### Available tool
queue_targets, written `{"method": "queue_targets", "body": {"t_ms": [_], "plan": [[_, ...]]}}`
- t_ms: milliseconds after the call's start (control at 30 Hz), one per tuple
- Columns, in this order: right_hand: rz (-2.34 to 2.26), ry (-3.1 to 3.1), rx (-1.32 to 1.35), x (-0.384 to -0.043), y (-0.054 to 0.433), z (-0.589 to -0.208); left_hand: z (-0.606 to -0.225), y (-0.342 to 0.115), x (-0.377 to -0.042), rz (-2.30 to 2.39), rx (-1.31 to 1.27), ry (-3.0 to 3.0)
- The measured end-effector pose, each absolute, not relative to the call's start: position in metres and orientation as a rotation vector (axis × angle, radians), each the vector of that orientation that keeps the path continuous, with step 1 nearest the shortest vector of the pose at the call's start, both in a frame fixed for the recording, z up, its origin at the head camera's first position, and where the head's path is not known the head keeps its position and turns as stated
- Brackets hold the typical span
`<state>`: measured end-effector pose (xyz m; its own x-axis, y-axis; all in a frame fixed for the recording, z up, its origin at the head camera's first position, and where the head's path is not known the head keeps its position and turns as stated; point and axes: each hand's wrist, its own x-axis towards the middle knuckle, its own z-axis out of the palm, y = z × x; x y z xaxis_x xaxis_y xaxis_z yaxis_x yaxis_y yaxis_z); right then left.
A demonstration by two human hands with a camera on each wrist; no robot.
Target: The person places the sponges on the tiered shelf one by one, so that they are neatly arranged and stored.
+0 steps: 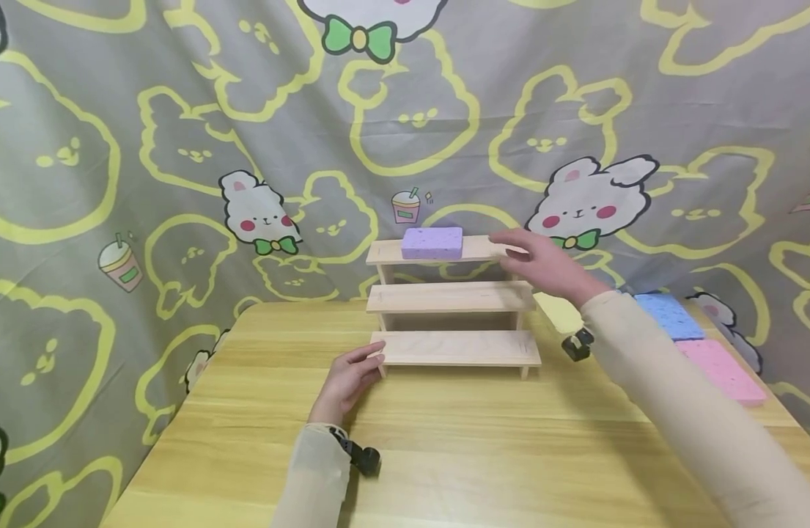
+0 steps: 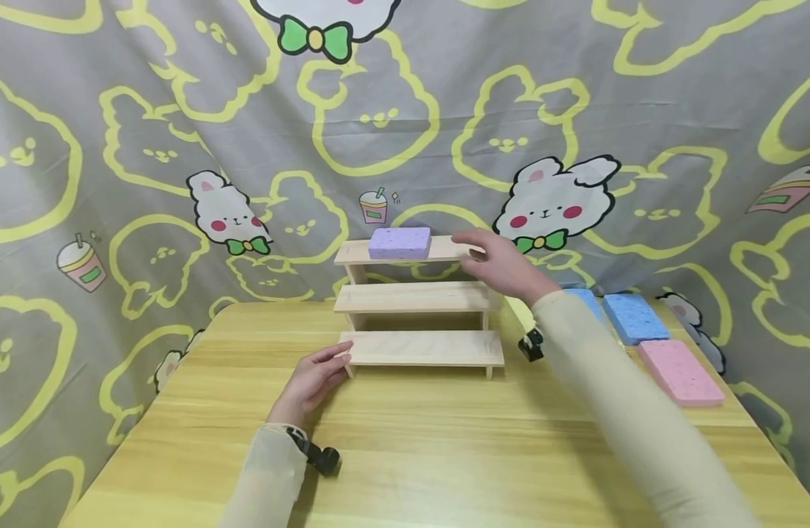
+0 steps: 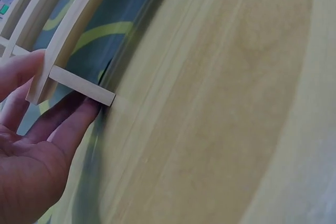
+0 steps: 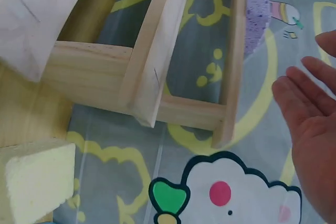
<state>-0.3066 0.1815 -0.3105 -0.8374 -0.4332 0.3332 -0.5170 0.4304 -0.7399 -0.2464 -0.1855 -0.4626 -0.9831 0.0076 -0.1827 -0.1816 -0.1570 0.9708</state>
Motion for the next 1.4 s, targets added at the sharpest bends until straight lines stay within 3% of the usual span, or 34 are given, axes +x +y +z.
{"method": "queue_targets", "body": {"t_ms": [767,1067,1400], "plan": [[1.314,-2.672,0.565,-0.218,0.252,-0.336,-0.465,-0.182,-0.251,2.288,-0.14,1.961],[1.291,-2.654,0.59,-0.198,0.265,-0.354,-0.469,-0.186,-0.253,2.268,-0.142,1.961],[1.23,-2.741,0.444,-0.176,0.284,-0.37,-0.467,-0.186,-0.253,2.231,-0.133,1.971]]}}
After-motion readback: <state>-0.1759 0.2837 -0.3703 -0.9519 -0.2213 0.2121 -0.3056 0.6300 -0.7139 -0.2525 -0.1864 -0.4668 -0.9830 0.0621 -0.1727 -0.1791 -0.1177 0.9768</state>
